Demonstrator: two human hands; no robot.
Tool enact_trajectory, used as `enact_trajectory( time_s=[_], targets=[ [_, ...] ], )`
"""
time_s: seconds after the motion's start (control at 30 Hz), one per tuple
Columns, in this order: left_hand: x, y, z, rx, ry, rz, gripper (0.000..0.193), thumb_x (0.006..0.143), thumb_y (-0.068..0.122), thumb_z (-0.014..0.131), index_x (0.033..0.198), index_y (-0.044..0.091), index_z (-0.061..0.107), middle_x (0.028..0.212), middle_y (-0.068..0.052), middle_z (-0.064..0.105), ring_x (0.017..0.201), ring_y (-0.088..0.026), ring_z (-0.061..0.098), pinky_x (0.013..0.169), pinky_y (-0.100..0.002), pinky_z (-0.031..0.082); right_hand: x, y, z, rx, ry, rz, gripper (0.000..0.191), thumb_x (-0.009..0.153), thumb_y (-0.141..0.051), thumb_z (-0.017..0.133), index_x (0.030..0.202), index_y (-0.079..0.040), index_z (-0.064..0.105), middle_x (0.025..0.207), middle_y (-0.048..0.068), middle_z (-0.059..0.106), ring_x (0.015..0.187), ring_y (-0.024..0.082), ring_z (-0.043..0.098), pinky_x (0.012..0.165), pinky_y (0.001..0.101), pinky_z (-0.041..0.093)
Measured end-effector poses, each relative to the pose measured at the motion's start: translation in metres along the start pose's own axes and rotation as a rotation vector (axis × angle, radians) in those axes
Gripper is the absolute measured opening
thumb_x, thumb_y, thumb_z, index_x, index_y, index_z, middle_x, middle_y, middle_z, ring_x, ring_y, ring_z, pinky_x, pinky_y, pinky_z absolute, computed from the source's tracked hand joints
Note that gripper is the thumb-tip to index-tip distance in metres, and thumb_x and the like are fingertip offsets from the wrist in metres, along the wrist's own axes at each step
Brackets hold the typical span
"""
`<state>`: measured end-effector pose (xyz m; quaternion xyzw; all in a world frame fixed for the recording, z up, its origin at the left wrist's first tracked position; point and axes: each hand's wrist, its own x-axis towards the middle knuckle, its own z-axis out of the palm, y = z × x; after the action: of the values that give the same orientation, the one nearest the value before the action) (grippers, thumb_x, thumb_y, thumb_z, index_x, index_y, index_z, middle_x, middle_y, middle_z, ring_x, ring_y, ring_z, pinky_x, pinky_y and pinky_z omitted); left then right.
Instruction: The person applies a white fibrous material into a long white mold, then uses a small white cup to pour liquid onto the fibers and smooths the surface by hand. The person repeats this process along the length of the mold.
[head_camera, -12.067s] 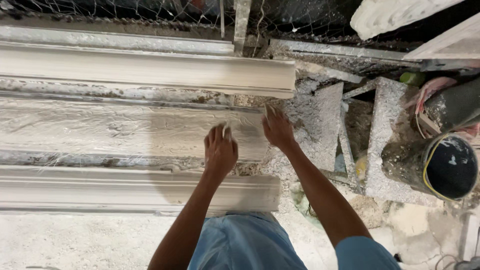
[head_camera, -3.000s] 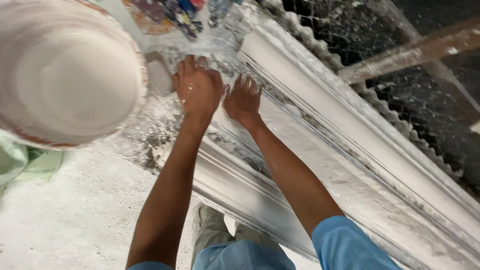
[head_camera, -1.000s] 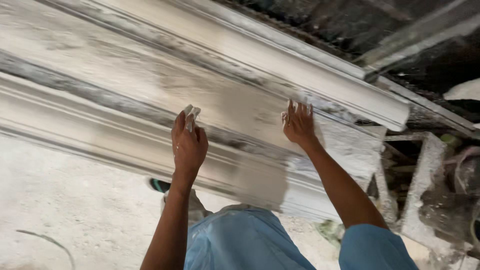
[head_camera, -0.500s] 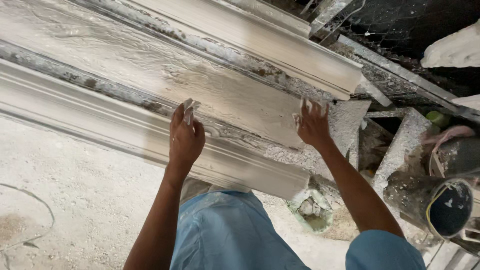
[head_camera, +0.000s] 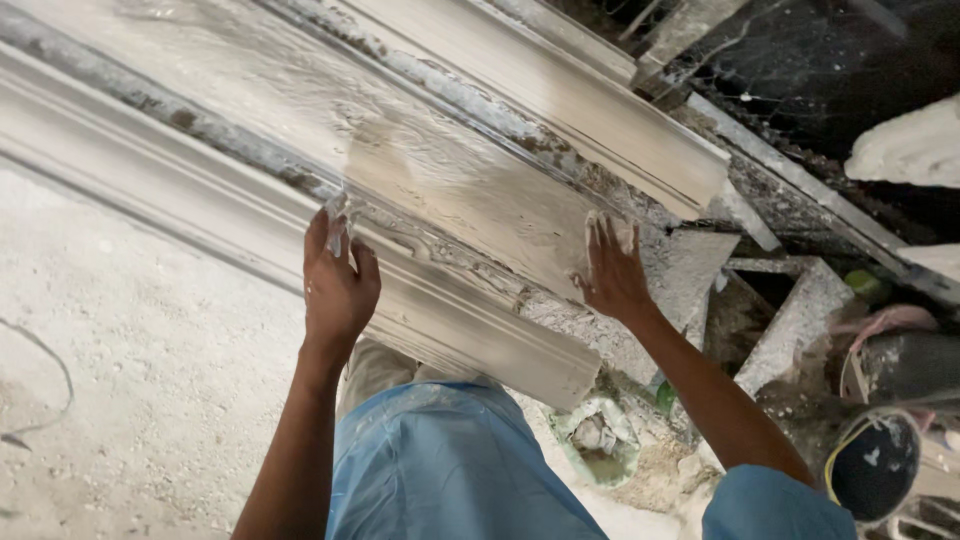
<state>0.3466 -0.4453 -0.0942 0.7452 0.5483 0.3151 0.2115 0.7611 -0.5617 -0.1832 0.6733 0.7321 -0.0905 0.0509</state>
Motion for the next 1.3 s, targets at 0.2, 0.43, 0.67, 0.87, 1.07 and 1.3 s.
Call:
enact_trajectory(
  time_s=[0.2,0.43,0.67,0.87,1.07,1.3],
  targets=[
    [0.011,0.008,-0.026,-0.029,0.038,-0.022,0.036,0.099,0.004,0.057,0.130,-0.014,0.056,0.141,-0.043,0.051,0.130,-0.056,0.053,0.113,-0.052,0.044,0.055,-0.039,-0.007,-0.117,-0.112,-0.029,0.098,0.091,-0.057,0.058,0.154,0.004,0.014,0.166,0.024,0.017,0.155,0.036,0.012,0.120,0.0693,-0.001],
    [0.032,0.006,-0.018,-0.198,0.000,-0.136,0.044,0.094,0.004,0.056,0.135,-0.011,0.055,0.142,-0.043,0.049,0.122,-0.054,0.059,0.102,-0.051,0.051,0.133,-0.087,-0.034,-0.057,-0.068,-0.149,0.088,0.100,-0.047,0.052,0.161,0.002,0.012,0.168,0.021,0.014,0.158,0.036,0.012,0.123,0.0640,0.001],
    [0.016,-0.016,-0.017,-0.206,0.028,-0.158,0.041,0.096,0.005,0.057,0.133,-0.013,0.056,0.135,-0.042,0.054,0.121,-0.054,0.059,0.104,-0.052,0.050,0.252,-0.170,-0.086,0.106,-0.173,-0.115,0.077,0.107,-0.045,0.042,0.166,-0.008,0.011,0.169,0.021,0.010,0.155,0.040,0.016,0.129,0.0525,0.013],
    [0.003,-0.033,-0.014,-0.165,0.011,-0.177,0.036,0.098,0.005,0.057,0.127,-0.016,0.057,0.134,-0.041,0.056,0.124,-0.053,0.058,0.109,-0.051,0.048,0.347,-0.239,-0.098,0.160,-0.072,-0.243,0.073,0.110,-0.046,0.034,0.164,-0.004,0.008,0.171,0.020,0.006,0.159,0.036,0.014,0.131,0.0485,0.013],
    [-0.002,-0.029,-0.013,-0.217,0.038,-0.180,0.037,0.096,0.006,0.060,0.128,-0.014,0.058,0.135,-0.039,0.057,0.123,-0.052,0.058,0.105,-0.051,0.048,0.298,-0.185,-0.077,0.014,-0.067,-0.301,0.075,0.109,-0.042,0.040,0.164,-0.005,0.005,0.171,0.021,0.004,0.158,0.034,0.011,0.128,0.0486,0.010],
    [0.004,-0.006,0.007,-0.251,0.030,-0.060,0.039,0.093,0.004,0.061,0.128,-0.012,0.058,0.133,-0.040,0.057,0.121,-0.054,0.057,0.105,-0.053,0.048,0.155,-0.055,-0.053,-0.011,-0.143,-0.286,0.085,0.097,-0.033,0.058,0.161,-0.002,0.012,0.168,0.022,0.014,0.155,0.034,0.017,0.127,0.0440,0.016]
  ],
)
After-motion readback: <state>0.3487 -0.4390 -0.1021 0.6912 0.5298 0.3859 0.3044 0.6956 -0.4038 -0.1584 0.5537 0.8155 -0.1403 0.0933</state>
